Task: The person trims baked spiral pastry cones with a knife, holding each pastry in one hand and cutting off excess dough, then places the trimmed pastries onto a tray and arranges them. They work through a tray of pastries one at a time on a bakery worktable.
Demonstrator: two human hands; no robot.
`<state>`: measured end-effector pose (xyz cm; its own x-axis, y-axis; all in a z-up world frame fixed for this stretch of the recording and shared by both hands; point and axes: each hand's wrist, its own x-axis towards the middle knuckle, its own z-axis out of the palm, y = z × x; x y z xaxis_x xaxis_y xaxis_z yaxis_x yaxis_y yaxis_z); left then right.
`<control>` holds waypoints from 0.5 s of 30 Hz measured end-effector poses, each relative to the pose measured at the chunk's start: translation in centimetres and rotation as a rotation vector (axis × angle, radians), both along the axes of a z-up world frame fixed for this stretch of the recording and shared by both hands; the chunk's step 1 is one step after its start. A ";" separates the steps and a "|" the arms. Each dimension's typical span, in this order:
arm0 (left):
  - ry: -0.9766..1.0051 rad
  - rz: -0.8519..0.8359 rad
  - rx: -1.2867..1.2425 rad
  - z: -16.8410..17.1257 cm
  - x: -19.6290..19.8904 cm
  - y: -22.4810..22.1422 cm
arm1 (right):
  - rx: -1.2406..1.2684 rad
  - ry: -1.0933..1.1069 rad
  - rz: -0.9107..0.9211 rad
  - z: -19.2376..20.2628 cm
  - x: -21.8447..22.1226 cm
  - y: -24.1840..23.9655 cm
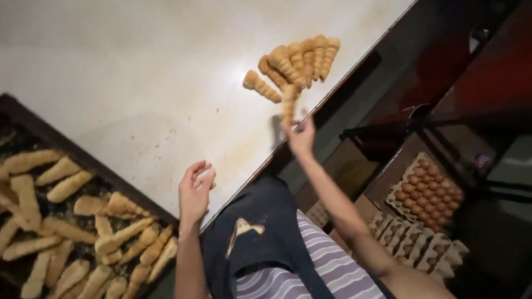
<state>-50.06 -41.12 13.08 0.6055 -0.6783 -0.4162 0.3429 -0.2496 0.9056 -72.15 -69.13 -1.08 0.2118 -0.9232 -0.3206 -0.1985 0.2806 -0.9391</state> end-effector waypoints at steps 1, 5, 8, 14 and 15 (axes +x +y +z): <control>0.006 0.006 0.052 0.6 -0.3 -0.3 | -0.264 0.089 -0.106 -1.9 -1.7 -3.7; -0.006 0.034 0.165 1.4 -0.6 -0.7 | -0.603 0.253 -0.356 -7.8 -6.7 -16.9; 0.028 0.070 0.218 1.2 -0.5 -0.3 | -0.564 0.401 -0.421 -8.5 -7.0 -23.3; 0.002 0.140 0.218 0.4 -1.2 1.9 | -0.565 0.530 -0.222 -10.9 -7.4 -28.5; 0.005 0.162 0.223 -0.1 -1.3 2.4 | -0.566 0.525 -0.199 -10.8 -7.1 -28.6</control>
<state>-51.37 -38.76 12.97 0.6961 -0.4640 -0.5479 0.3992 -0.3841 0.8325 -79.29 -97.71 -11.88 -0.0230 -0.9802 0.1965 -0.6509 -0.1345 -0.7472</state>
